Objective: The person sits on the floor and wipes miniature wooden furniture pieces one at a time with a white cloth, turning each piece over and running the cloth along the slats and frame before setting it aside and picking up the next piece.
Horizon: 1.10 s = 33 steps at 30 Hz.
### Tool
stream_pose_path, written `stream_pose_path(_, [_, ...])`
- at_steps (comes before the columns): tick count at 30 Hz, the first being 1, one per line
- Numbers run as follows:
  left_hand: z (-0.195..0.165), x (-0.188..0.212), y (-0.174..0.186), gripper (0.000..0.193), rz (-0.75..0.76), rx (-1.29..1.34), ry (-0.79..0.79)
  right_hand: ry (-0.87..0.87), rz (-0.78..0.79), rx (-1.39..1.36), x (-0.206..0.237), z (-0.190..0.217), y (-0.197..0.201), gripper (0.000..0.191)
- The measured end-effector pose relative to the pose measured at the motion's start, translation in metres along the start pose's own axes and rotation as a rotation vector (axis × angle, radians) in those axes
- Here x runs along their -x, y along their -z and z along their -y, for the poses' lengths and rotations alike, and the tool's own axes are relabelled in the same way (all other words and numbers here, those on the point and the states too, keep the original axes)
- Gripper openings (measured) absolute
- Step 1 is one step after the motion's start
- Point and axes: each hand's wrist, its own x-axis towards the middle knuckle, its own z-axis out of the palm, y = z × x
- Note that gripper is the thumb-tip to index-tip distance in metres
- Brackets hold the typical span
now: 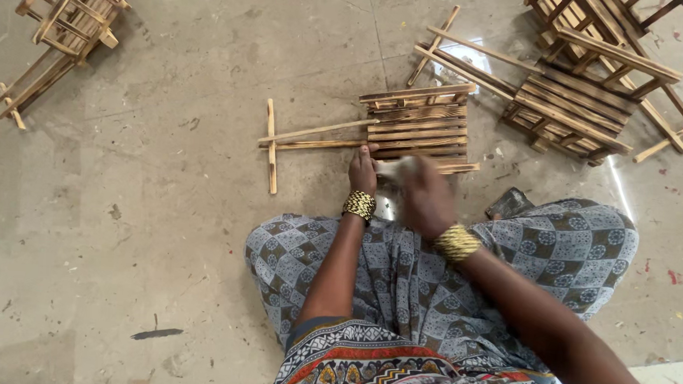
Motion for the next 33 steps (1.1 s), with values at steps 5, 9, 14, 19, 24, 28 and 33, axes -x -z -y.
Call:
stream_pose_path(5, [0.008,-0.01,0.009,0.04,0.067,0.054,-0.358,0.235,-0.074,0.169,-0.021,0.048,-0.015,0.054])
stream_pose_path(9, [0.009,-0.008,0.003,0.035,0.043,0.21,-0.087,0.214,-0.015,0.178,-0.01,0.003,0.013,0.048])
stream_pose_path(14, [0.004,-0.004,-0.002,0.036,-0.001,0.048,-0.176,-0.048,-0.119,0.053,0.021,-0.076,0.061,0.027])
stream_pose_path(19, [0.008,-0.005,-0.005,0.035,-0.003,0.031,-0.101,-0.046,-0.02,0.055,0.005,-0.075,0.054,0.015])
stream_pose_path(24, [0.015,-0.011,-0.001,0.037,0.037,0.079,-0.09,0.002,0.203,-0.036,-0.021,0.022,-0.006,0.031])
stream_pose_path(28, [0.017,-0.011,0.004,0.035,0.102,0.289,0.017,0.098,0.087,-0.016,-0.042,0.027,-0.018,0.021])
stream_pose_path(33, [0.015,-0.008,-0.004,0.036,0.076,0.236,-0.01,-0.201,0.283,0.234,-0.076,-0.062,0.017,0.019])
